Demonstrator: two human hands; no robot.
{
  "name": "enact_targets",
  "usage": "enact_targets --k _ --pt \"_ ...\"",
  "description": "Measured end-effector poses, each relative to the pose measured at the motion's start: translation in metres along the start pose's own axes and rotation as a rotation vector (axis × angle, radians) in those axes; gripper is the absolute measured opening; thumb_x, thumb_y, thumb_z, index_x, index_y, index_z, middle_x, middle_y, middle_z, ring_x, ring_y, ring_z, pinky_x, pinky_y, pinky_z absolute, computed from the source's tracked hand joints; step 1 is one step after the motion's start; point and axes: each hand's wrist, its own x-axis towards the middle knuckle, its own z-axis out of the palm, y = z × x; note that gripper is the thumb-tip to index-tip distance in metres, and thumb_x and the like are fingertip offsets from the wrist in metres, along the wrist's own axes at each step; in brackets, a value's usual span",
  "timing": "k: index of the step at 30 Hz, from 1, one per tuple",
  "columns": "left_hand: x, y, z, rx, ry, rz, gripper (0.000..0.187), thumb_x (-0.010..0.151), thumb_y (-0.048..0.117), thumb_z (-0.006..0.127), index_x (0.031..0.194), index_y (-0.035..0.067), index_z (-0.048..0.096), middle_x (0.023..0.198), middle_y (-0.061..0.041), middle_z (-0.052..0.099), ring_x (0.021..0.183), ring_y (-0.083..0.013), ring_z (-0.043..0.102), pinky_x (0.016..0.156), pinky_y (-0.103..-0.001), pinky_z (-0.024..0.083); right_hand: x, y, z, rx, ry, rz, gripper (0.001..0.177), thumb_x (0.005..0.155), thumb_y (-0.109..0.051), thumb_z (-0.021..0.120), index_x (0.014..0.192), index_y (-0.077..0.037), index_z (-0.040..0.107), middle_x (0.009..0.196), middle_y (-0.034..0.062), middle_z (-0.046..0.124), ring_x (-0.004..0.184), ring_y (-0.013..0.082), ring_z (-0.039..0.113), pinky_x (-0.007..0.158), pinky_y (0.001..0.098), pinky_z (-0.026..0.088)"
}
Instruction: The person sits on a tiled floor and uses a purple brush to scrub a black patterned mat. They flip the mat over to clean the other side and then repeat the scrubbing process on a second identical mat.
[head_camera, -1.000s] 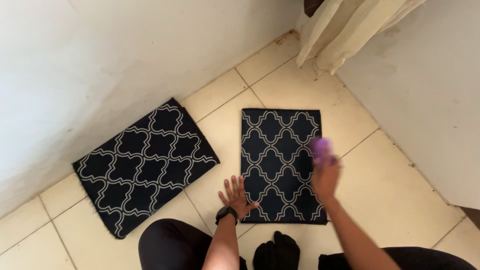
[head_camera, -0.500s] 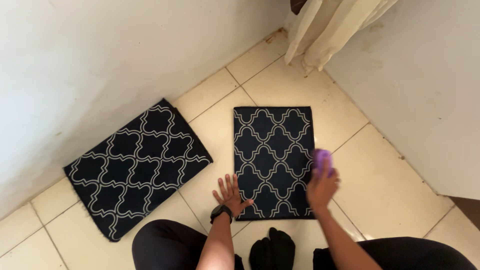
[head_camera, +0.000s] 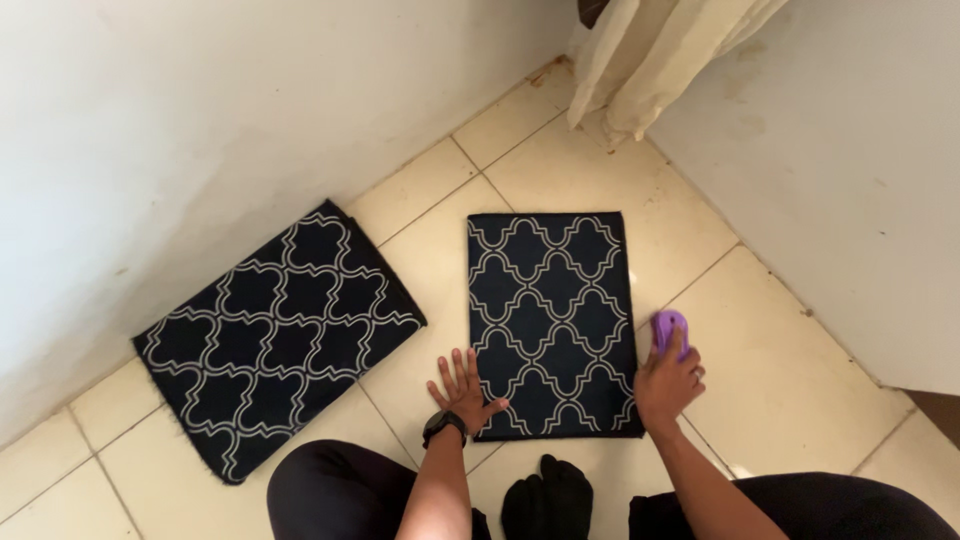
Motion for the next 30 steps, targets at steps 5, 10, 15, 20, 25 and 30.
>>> enact_targets --k 5,10,15,20,25,30 --pt "0.001 -0.001 0.003 0.010 0.000 0.000 0.128 0.085 0.084 0.053 0.158 0.020 -0.031 0.167 -0.013 -0.037 0.148 -0.0393 -0.040 0.114 -0.072 -0.016 -0.038 -0.031 0.010 0.343 -0.176 -0.408 0.050 0.106 -0.028 0.046 0.153 -0.015 0.041 0.119 0.0255 0.059 0.097 0.0425 0.058 0.082 0.0567 0.046" --pt "0.004 0.002 0.006 0.034 0.013 -0.022 0.132 0.083 0.081 0.057 0.159 0.019 -0.032 0.167 -0.013 -0.037 0.148 -0.0395 -0.040 0.114 -0.072 -0.016 -0.082 -0.037 0.006 0.227 -0.532 -0.912 0.059 0.096 -0.017 0.053 0.152 -0.027 0.041 0.116 0.0187 0.062 0.098 0.0359 0.062 0.081 0.0545 0.046" --pt "0.001 -0.003 0.003 -0.040 -0.002 0.010 0.130 0.084 0.083 0.057 0.158 0.021 -0.030 0.167 -0.012 -0.037 0.149 -0.0378 -0.040 0.115 -0.071 -0.017 -0.011 -0.021 0.011 0.018 -0.205 -0.115 0.061 0.095 -0.019 0.055 0.154 -0.019 0.041 0.118 0.0271 0.058 0.098 0.0446 0.059 0.080 0.0577 0.046" --pt "0.002 -0.001 0.004 -0.021 0.001 0.005 0.130 0.084 0.083 0.056 0.158 0.021 -0.031 0.167 -0.012 -0.037 0.148 -0.0383 -0.040 0.114 -0.071 -0.016 0.003 -0.061 0.006 0.356 0.016 -0.348 0.051 0.104 -0.022 0.054 0.153 -0.011 0.044 0.124 0.0304 0.056 0.103 0.0453 0.058 0.088 0.0565 0.045" --pt "0.002 0.002 0.005 0.001 0.013 -0.010 0.129 0.085 0.081 0.056 0.159 0.021 -0.029 0.168 -0.011 -0.035 0.149 -0.0389 -0.039 0.115 -0.073 -0.015 -0.019 -0.094 0.007 0.398 -0.357 -1.057 0.056 0.091 -0.018 0.061 0.145 -0.017 0.051 0.119 0.0283 0.062 0.099 0.0439 0.060 0.082 0.0523 0.048" --pt "0.001 0.002 -0.001 -0.017 -0.008 0.000 0.129 0.085 0.081 0.056 0.159 0.020 -0.030 0.168 -0.011 -0.035 0.149 -0.0381 -0.039 0.116 -0.071 -0.015 0.050 -0.072 0.027 0.120 -0.225 -0.318 0.041 0.102 -0.023 0.058 0.142 -0.018 0.052 0.113 0.0245 0.061 0.098 0.0416 0.060 0.082 0.0542 0.049"
